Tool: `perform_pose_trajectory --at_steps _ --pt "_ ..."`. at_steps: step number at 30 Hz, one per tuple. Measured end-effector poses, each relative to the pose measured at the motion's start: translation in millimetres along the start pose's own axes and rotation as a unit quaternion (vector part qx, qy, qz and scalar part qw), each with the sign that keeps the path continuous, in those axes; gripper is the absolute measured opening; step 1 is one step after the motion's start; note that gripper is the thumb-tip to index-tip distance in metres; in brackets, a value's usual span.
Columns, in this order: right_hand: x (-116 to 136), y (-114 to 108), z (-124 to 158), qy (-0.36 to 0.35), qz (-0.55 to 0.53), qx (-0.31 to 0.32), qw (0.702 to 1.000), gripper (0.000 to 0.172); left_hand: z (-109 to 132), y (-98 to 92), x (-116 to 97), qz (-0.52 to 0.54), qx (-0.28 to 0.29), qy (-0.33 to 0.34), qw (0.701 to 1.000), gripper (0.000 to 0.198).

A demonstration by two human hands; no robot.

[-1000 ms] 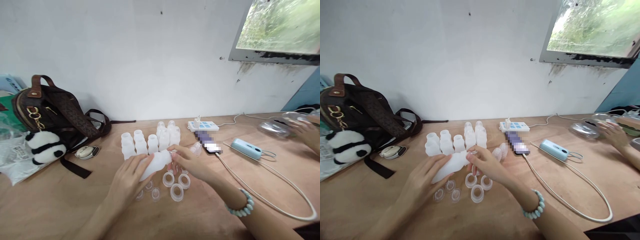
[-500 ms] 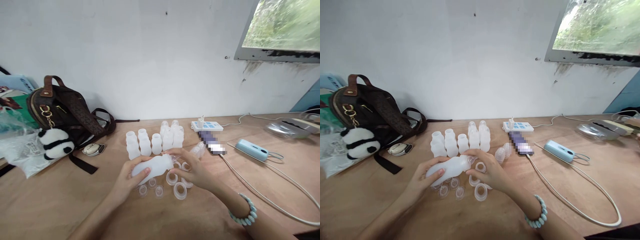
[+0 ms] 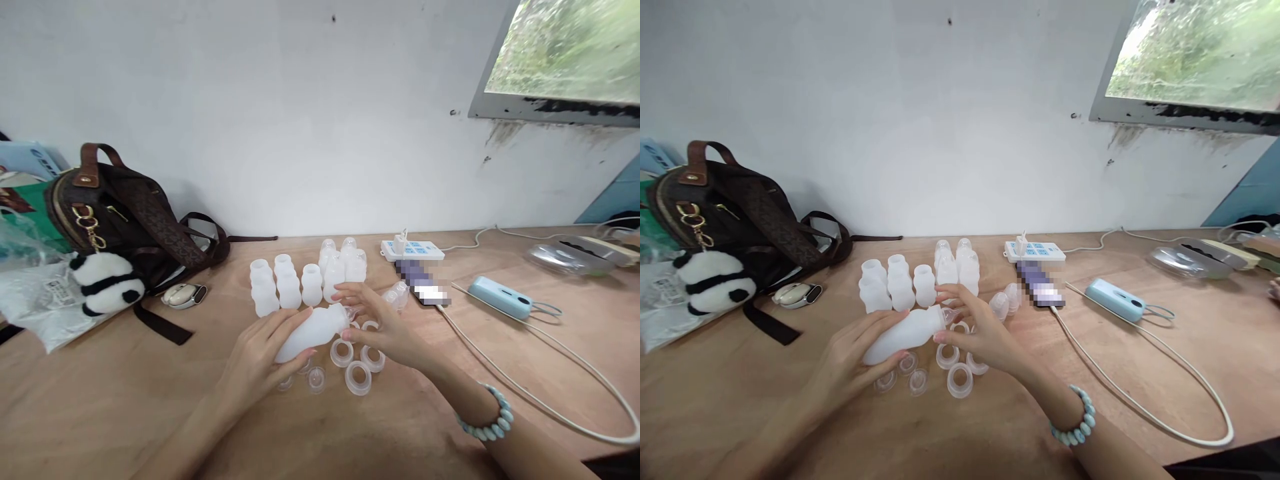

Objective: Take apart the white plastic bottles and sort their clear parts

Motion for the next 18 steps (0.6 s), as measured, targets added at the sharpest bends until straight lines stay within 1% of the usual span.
perform_pose_trajectory --at_steps 1,4,5,7,8,10,12,13,14,15,16,18 --pt "-1 -1 0 0.007 0.006 -0.003 1.0 0.052 -1 -0.1 0 0.007 0.004 -0.005 1.0 0.04" --pt "-8 4 1 0.05 0.019 0.017 0.998 0.028 -2 1.7 -1 0.042 0.023 -0.024 0.999 0.041" --pt "-8 6 1 0.048 0.021 0.026 0.998 0.025 -2 3.0 1 0.064 0.032 -0.043 0.997 0.04" --pt "2 5 2 0.008 0.022 0.031 0.999 0.024 -2 7.4 10 0.128 0.055 -0.106 0.985 0.036" --pt "8 1 2 -0.021 0.02 0.019 0.999 0.027 -1 10.3 17 0.167 0.064 -0.147 0.973 0.035" --pt "17 -12 3 -0.062 0.005 -0.031 0.998 0.032 3 15.4 33 0.244 0.065 -0.232 0.939 0.037" --pt "19 -27 5 -0.073 -0.026 -0.095 0.992 0.032 5 18.8 48 0.308 0.043 -0.298 0.903 0.045" --pt "17 -33 5 -0.069 -0.04 -0.12 0.989 0.033 6 20.2 53 0.335 0.028 -0.317 0.887 0.049" --pt "14 -36 5 -0.06 -0.049 -0.133 0.988 0.034 4 22.3 56 0.361 0.02 -0.326 0.874 0.053" --pt "11 -35 4 -0.047 -0.05 -0.133 0.989 0.035 2 25.1 56 0.388 0.017 -0.325 0.863 0.057" --pt "7 -32 2 -0.031 -0.045 -0.12 0.991 0.034 -2 28.7 55 0.414 0.023 -0.318 0.853 0.059" --pt "3 -21 -1 -0.007 -0.02 -0.074 0.997 0.033 -9 38.1 48 0.456 0.05 -0.297 0.838 0.06"
Point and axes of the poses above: each hand's wrist, its own z-axis away from the middle knuckle, its own y-axis out of the palm, x = y × z, the point moved 9 cm from there along -z, towards the middle knuckle, and after that the axes turned 4 degrees about -z, right-handed, at the moved point
